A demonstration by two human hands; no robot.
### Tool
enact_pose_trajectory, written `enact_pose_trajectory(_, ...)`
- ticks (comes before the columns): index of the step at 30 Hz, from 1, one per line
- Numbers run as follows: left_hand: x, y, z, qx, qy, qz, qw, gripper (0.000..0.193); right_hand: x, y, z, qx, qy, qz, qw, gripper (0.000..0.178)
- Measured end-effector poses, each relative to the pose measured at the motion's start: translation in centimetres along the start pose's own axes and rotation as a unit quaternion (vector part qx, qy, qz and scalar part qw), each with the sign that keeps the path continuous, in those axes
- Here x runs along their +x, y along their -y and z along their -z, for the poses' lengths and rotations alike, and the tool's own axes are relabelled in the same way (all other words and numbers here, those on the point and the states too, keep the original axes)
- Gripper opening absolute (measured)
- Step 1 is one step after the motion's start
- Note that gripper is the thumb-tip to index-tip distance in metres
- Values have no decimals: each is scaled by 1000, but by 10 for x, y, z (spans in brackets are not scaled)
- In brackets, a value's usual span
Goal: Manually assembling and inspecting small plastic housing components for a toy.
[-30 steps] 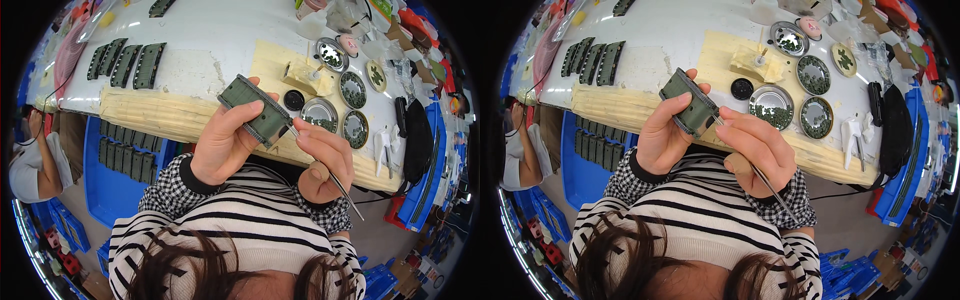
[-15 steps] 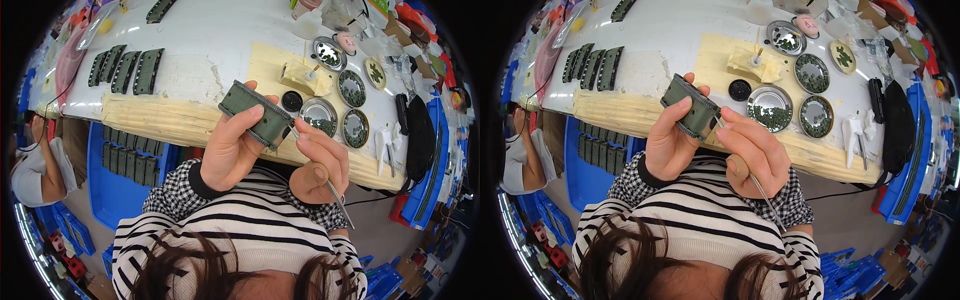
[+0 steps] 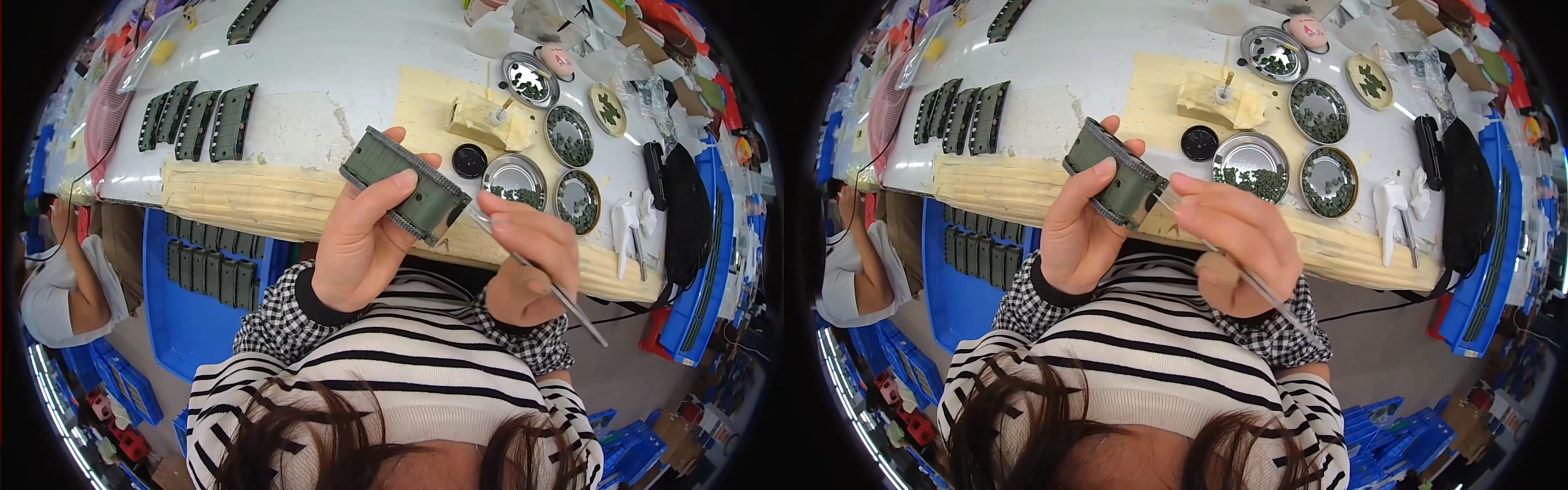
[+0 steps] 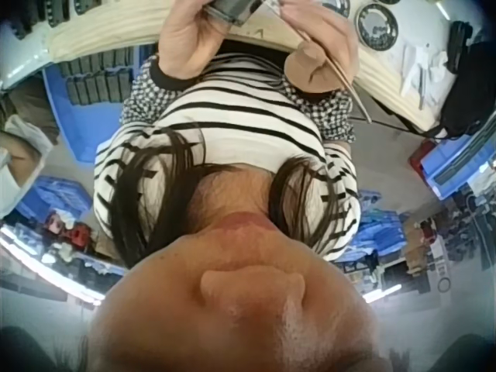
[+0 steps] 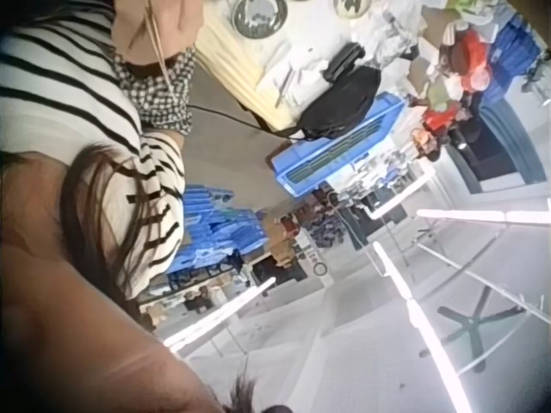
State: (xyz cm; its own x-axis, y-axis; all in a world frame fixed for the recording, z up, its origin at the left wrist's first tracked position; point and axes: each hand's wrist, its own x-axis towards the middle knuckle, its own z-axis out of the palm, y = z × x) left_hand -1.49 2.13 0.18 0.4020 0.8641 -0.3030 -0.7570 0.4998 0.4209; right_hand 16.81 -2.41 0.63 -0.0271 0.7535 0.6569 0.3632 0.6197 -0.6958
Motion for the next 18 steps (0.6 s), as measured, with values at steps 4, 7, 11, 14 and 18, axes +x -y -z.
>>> enact_pose_trajectory(4,2,-12,10,49,-4,-35,998,48,2,-15,24,-66,-80,-11,995,44)
enact_pose_trajectory(7,1,-21,21,61,27,-72,995,49,-4,9,23,227,-21,-162,960,39)
enact_pose_trajectory(11,5,-23,23,50,52,-74,995,53,28,42,-6,626,176,-127,749,8)
enact_pose_trajectory(14,6,-23,33,46,84,-59,994,53,44,76,-42,759,269,-127,579,18)
enact_pose_trajectory(18,-1,-19,30,65,81,-70,992,55,68,104,-36,813,263,-145,499,24)
